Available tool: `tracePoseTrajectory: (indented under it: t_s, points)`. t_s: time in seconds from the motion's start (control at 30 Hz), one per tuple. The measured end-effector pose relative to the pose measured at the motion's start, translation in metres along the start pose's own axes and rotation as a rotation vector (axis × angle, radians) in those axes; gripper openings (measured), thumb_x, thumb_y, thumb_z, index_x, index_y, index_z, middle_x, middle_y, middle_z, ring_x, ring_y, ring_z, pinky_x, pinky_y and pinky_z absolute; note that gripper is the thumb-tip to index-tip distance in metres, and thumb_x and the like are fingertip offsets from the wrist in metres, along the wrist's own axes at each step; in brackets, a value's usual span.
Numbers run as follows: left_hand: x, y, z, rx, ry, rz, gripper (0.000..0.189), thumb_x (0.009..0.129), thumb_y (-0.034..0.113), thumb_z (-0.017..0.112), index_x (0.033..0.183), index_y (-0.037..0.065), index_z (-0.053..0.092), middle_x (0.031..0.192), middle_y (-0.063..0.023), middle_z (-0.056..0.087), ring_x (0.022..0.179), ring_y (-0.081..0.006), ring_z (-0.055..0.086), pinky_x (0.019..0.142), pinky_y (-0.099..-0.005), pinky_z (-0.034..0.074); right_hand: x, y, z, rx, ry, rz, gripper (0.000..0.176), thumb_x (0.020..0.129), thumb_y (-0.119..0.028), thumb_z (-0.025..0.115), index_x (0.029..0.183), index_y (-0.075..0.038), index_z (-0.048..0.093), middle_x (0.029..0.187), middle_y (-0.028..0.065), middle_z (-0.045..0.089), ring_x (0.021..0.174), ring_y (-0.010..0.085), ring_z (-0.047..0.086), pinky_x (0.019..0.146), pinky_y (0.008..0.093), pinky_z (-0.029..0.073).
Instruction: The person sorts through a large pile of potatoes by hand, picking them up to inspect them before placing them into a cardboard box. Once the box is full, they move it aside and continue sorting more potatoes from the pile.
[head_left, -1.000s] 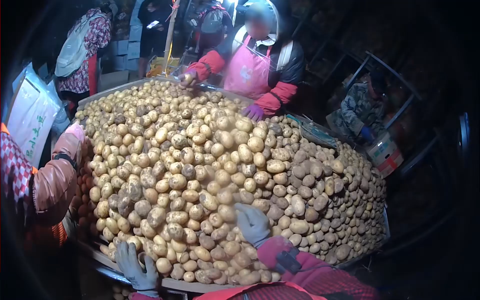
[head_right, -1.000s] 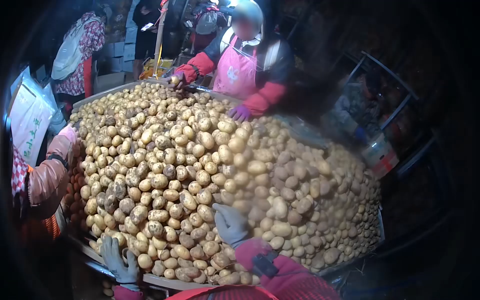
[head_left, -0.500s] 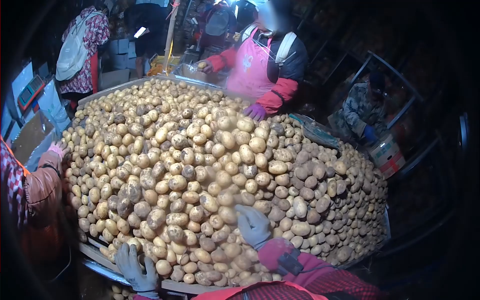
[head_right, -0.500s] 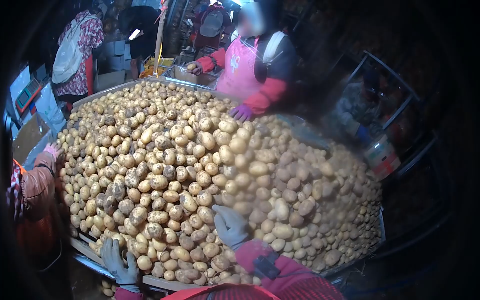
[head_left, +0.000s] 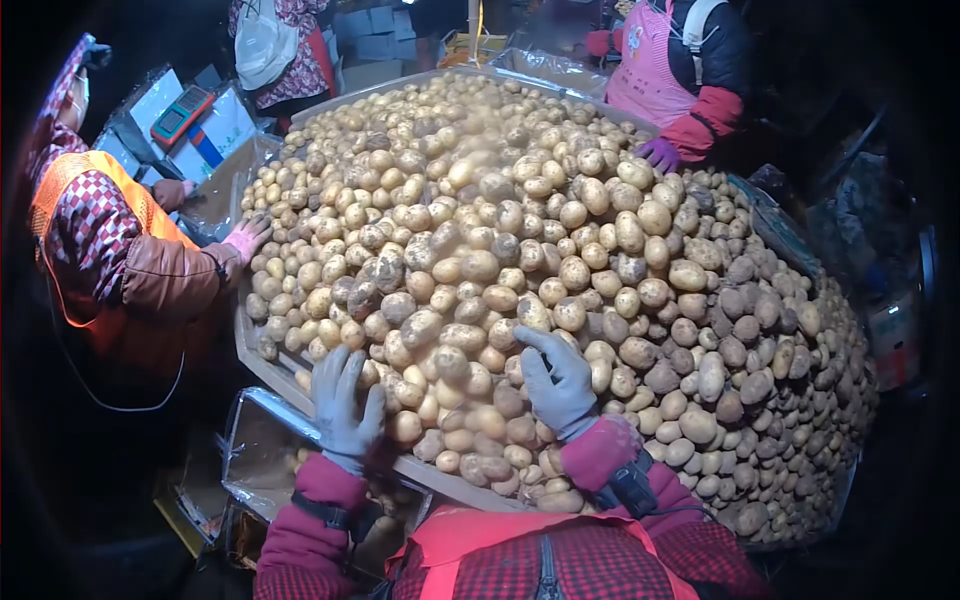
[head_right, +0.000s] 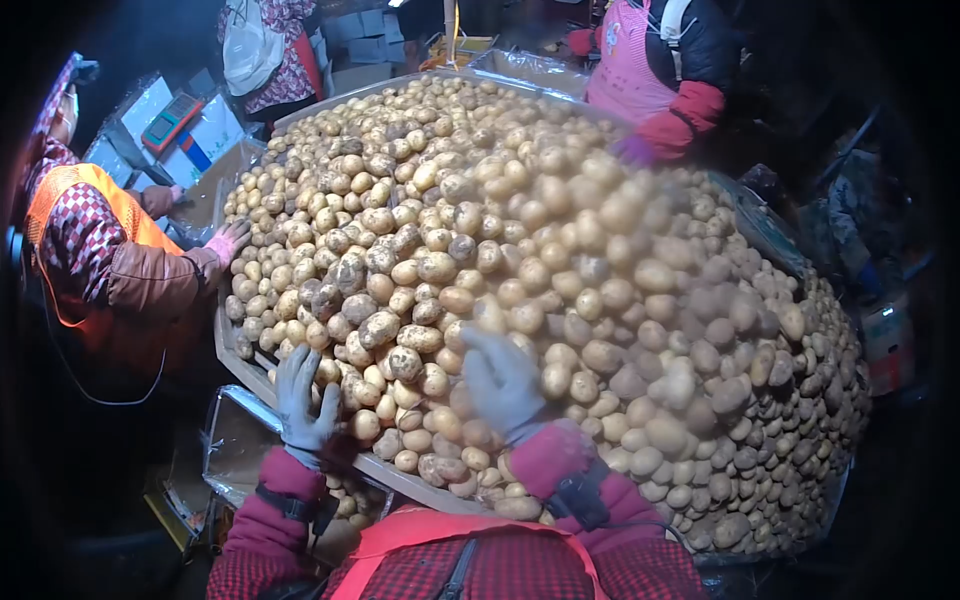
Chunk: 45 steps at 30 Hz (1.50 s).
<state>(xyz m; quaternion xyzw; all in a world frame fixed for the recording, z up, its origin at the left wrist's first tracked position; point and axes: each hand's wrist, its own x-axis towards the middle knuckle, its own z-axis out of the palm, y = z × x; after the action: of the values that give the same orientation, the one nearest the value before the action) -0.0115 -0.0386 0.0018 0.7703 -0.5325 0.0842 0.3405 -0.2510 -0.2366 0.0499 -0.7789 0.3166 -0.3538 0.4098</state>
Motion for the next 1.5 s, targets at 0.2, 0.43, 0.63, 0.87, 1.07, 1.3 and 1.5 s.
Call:
tracePoseTrajectory:
  t_s: [0.2,0.43,0.63,0.87,1.07,1.3,1.5]
  points:
    - [0.108,0.033,0.001,-0.058,-0.156,0.301,0.053,0.085,0.015,0.073,0.135,0.004,0.061,0.137,-0.0212,0.059,0.127,-0.0406,0.055,0.111,-0.0505,0.04,-0.008,0.042,0.007,0.232,-0.135,0.254,0.027,0.1,-0.006,0.059,0.124,0.0,0.068,0.115,0.0122,0.073,0.101,0.0158,0.069,0.087,0.0273,0.056]
    - [0.303,0.022,0.104,-0.226,-0.292,0.382,0.052,0.099,0.038,0.062,0.139,0.005,0.057,0.131,-0.024,0.064,0.122,-0.041,0.06,0.103,-0.0449,0.049,-0.005,0.04,0.003,0.244,-0.111,0.14,0.026,0.099,-0.004,0.058,0.122,0.0,0.069,0.106,0.01,0.073,0.083,0.0117,0.067,0.072,0.0261,0.055]
    - [0.413,-0.002,0.224,-0.066,-0.715,0.305,0.048,0.093,0.04,0.054,0.126,0.007,0.066,0.118,-0.0219,0.07,0.112,-0.0369,0.067,0.094,-0.0452,0.053,0.001,0.044,-0.001,0.195,-0.099,0.025,0.025,0.095,-0.007,0.064,0.118,0.001,0.071,0.107,0.0163,0.075,0.096,0.0266,0.073,0.084,0.0346,0.058]
    - [0.433,0.031,0.233,0.255,-0.918,0.087,0.047,0.086,0.041,0.063,0.126,0.017,0.069,0.123,-0.0161,0.071,0.117,-0.0355,0.066,0.098,-0.0446,0.053,0.014,0.041,-0.005,0.161,-0.126,-0.008,0.027,0.091,-0.002,0.064,0.116,-0.001,0.072,0.103,0.016,0.075,0.09,0.0295,0.074,0.079,0.0358,0.059]
    - [0.429,-0.038,0.268,0.012,-0.985,0.292,0.046,0.09,0.044,0.063,0.126,0.017,0.071,0.122,-0.0147,0.072,0.113,-0.032,0.068,0.096,-0.0421,0.053,0.011,0.038,-0.004,0.169,-0.151,0.045,0.027,0.092,-0.002,0.063,0.117,0.0,0.071,0.102,0.0161,0.075,0.088,0.0291,0.074,0.079,0.0353,0.059]
    - [0.387,0.014,0.184,0.046,-0.965,0.245,0.049,0.089,0.048,0.068,0.117,0.008,0.07,0.108,-0.0154,0.073,0.1,-0.0293,0.07,0.087,-0.0424,0.054,0.008,0.034,-0.001,0.19,-0.107,0.074,0.026,0.094,-0.003,0.062,0.118,0.001,0.071,0.103,0.0168,0.075,0.09,0.0252,0.074,0.078,0.0344,0.059]
    - [0.326,0.002,0.139,-0.104,-0.755,0.068,0.042,0.09,0.032,0.067,0.126,0.01,0.066,0.117,-0.0189,0.07,0.114,-0.0347,0.066,0.097,-0.0437,0.052,0.003,0.039,0.005,0.215,-0.07,0.061,0.024,0.095,-0.008,0.066,0.117,-0.001,0.072,0.104,0.014,0.075,0.085,0.0232,0.072,0.074,0.0331,0.058]
